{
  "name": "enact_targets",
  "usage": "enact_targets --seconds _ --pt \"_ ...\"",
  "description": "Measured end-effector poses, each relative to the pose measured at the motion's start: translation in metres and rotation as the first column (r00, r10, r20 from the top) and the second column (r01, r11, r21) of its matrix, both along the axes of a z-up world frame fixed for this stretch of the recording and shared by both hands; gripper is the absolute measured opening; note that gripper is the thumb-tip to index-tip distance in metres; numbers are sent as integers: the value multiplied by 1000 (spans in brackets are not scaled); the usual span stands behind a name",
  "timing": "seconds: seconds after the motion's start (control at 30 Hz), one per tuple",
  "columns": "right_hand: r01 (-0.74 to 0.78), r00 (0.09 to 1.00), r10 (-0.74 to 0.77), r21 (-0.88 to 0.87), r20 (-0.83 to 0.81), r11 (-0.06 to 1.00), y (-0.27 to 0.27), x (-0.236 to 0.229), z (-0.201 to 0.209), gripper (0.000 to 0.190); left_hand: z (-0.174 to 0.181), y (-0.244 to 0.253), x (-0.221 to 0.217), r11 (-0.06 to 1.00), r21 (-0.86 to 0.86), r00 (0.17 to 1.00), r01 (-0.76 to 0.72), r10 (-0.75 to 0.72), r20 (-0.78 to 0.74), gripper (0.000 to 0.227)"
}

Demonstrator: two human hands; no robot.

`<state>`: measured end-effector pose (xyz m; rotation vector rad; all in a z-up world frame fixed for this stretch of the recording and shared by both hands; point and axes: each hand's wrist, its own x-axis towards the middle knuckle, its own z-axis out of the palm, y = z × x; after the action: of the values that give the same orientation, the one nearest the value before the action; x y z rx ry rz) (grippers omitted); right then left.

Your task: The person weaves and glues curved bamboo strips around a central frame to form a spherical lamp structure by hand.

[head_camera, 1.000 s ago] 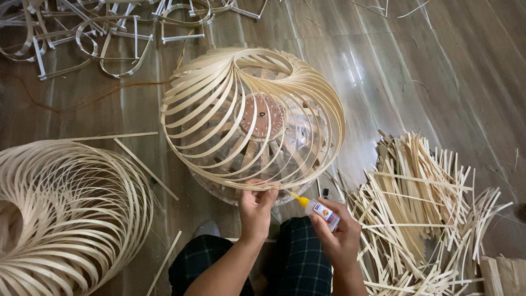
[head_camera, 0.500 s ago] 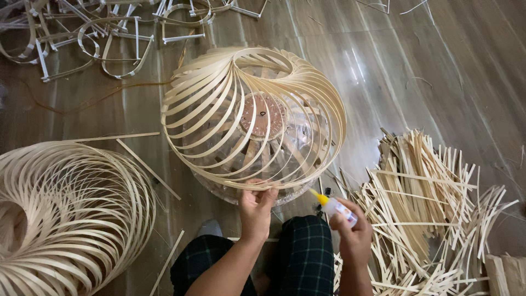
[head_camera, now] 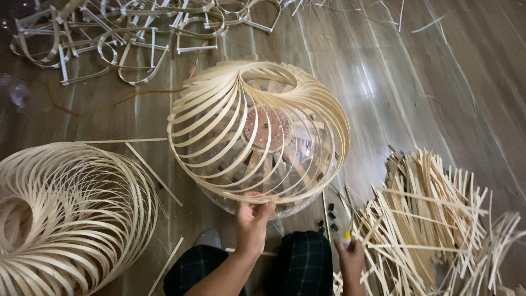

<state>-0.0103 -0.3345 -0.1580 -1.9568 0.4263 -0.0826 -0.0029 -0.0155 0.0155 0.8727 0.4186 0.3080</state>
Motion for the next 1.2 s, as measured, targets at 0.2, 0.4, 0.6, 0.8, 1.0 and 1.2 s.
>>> enact_targets --seconds 0.2,0.4,0.6,0.8,1.0,1.2 --pt "-77 915 -128 -477 -383 876 -8 -8 -16 47 2 4 -5 1000 7 999 13 -13 -37 34" --pt "-107 853 -165 -475 -495 873 2 24 2 47 -3 4 -1 1000 -2 999 -2 2 -44 33" --pt "-31 863 -192 -428 -468 903 13 32 25 48 -9 3 -1 1000 -23 999 12 -13 -42 32" --pt "240 903 -241 -47 -357 970 11 -5 29 48 -5 -1 4 1000 -4 1000 7 -7 -6 29" --pt "296 917 -43 603 -398 741 63 -7 87 49 -5 -12 5 997 67 995 45 -39 -87 27" --pt "-49 987 157 875 -31 482 170 47 177 44 -5 -8 -4 989 148 998 30 -23 -50 26"
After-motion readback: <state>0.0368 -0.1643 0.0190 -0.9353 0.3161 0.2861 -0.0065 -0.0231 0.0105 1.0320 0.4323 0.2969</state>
